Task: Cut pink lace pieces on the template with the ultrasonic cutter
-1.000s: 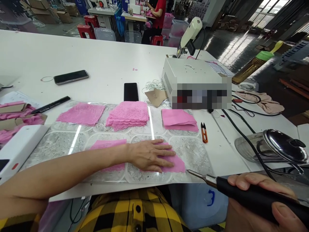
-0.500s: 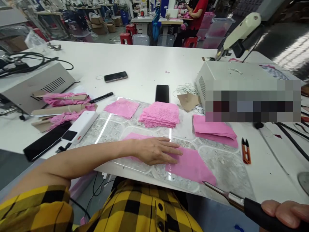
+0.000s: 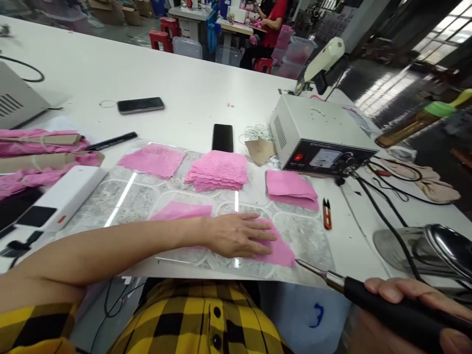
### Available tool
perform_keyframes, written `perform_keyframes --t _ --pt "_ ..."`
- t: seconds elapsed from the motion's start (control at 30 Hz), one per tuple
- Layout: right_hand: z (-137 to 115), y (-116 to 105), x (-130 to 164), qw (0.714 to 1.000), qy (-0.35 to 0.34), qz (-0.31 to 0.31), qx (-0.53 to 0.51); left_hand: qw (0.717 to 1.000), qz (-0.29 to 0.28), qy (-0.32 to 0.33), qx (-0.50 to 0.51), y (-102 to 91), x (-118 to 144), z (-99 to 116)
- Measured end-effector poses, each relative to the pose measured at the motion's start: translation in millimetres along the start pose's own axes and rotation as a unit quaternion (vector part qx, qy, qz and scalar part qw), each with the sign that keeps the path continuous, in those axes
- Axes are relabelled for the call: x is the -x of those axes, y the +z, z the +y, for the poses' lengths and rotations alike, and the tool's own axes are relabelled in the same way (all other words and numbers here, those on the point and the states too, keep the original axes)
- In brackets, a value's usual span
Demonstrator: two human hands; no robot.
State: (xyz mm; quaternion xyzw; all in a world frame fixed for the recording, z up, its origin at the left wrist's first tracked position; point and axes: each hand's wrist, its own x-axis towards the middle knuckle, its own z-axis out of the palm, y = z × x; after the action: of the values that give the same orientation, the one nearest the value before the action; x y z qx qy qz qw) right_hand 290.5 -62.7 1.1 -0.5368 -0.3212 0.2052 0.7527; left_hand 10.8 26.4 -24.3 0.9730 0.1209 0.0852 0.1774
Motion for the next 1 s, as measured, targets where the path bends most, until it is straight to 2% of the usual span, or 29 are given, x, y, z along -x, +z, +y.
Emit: perform_keyframes --t 0.1,0.23,0.43,0.6,0.8,1.0 --pt "-7.2 11.5 2.7 0.999 -0.027 0.020 -0.019 1.000 0.003 0.007 0.005 9.0 -12.5 -1.5" --pt "-1.3 7.4 0.3 0.999 -0.048 -0.007 -0.022 1.000 0.005 0.008 -0.011 15.0 -16.7 -4.9" --pt "1.5 3.6 -0.2 0.999 -0.032 -0.029 -0.027 0.999 -0.023 0.014 -0.039 10.4 -14.4 -5.4" --pt "1.4 2.8 1.2 0.997 -0.045 -0.058 -0.032 0.998 -0.051 0.012 -0.041 4.0 -23.3 -2.6" --pt "6.0 -1.8 1.0 0.993 -0.065 -0.091 -0.046 0.998 -0.056 0.017 -0.027 8.9 -35.1 -2.4" --pt "4.4 -3.1 0.1 0.993 -0.047 -0.093 -0.049 0.997 -0.066 0.021 -0.038 10.8 -34.0 -3.1"
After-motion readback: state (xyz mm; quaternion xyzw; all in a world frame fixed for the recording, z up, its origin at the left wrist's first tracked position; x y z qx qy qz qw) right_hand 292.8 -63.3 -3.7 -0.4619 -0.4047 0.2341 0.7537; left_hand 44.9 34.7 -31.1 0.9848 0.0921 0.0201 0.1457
